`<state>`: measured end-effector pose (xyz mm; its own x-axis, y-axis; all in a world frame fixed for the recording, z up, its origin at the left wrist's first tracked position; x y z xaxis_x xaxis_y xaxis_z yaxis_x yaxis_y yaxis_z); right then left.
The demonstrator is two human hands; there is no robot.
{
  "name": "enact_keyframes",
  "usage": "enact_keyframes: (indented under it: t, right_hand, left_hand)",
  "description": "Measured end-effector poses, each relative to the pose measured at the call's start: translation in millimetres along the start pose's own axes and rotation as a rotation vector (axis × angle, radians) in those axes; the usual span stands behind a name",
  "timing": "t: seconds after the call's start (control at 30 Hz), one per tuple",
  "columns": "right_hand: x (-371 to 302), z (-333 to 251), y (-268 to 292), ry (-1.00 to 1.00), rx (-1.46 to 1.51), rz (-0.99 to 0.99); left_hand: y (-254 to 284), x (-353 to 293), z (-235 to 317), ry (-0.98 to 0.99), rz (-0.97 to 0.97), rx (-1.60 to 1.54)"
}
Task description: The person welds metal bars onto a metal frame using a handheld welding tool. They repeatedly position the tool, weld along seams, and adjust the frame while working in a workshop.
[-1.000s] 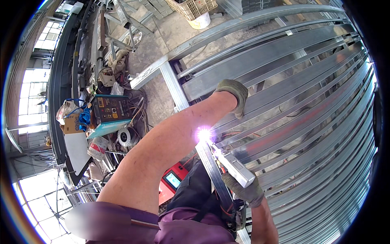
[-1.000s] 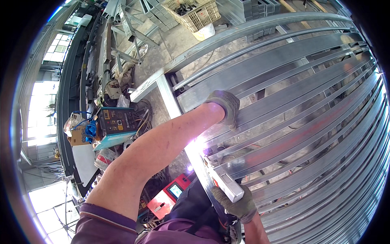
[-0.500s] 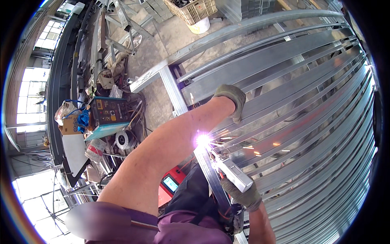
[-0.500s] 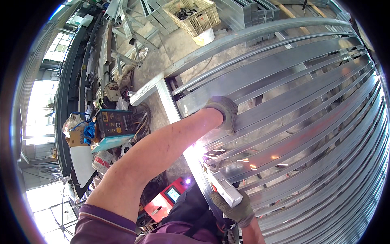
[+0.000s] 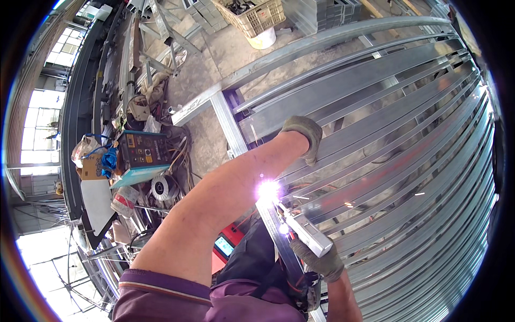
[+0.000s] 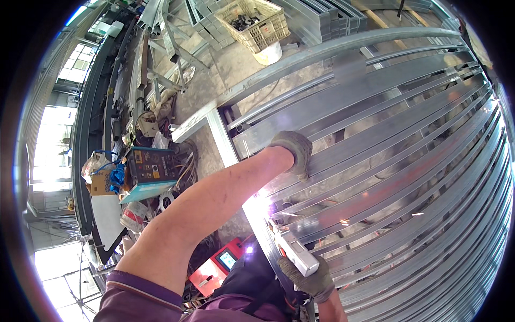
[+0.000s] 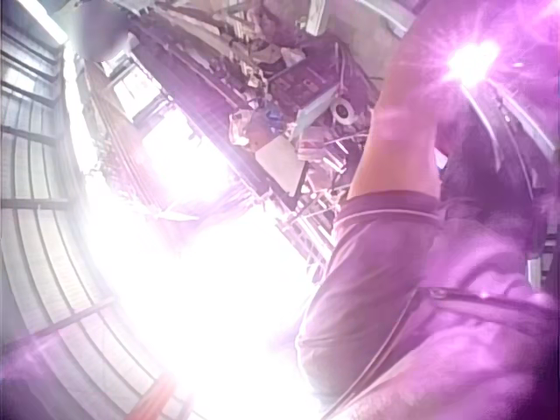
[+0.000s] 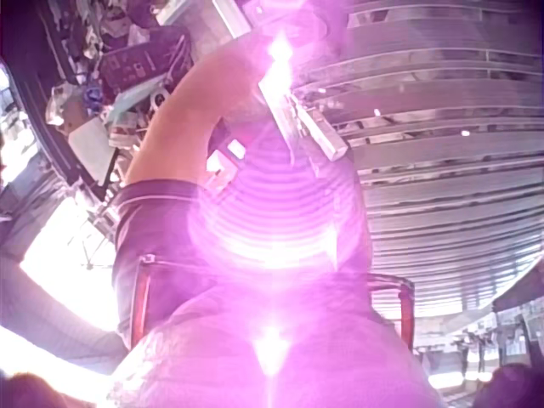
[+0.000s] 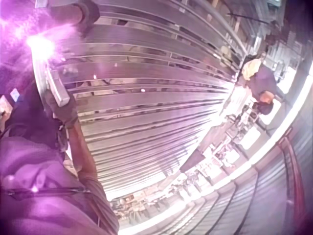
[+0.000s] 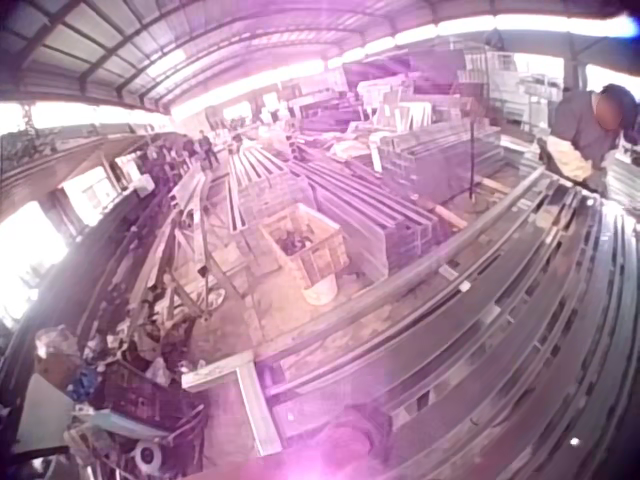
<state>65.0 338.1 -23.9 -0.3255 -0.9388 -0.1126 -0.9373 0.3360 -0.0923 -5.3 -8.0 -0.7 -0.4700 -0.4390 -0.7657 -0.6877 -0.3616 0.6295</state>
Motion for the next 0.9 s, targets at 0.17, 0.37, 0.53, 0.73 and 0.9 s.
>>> enact_keyframes:
  t: [0.17,0.37,0.53,0.73,0.9]
  right_hand:
    - [-4.2,-8.9,-10.6,-0.038,-0.021,0.061]
    - [-6.8,-27.7,-29.6,-0.121,-0.133,0.06]
    - [-3.5,-9.9,-47.2,-0.177,-0.457,-0.014]
    - [-10.4,7.9,-36.5,-0.527,-0.507,-0.146]
    - [23.2,38.1,-43.3,-0.174,-0.5,-0.194]
  left_hand:
    - [0.1,-1.2,-1.5,0.009,-0.007,-0.008]
    - [-8.3,9.5,-6.0,0.013,-0.009,-0.01]
    - [-21.6,25.9,-19.6,0.049,-0.015,0.004]
    - [-48.0,32.3,12.2,-0.121,0.12,0.144]
    - [-70.7,-0.6,-46.3,-0.025,0.309,-0.303]
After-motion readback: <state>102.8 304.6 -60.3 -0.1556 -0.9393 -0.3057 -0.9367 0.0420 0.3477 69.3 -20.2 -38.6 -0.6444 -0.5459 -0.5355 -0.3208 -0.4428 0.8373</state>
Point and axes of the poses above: each hand's wrist, its own x-axis towards the middle knuckle, its own y-axis out of the back of the hand, z = x × y, the point moved 1 cm from there along x, towards the middle knuckle, and after that the axes turned 15 degrees about y, right-handed, at the moved point
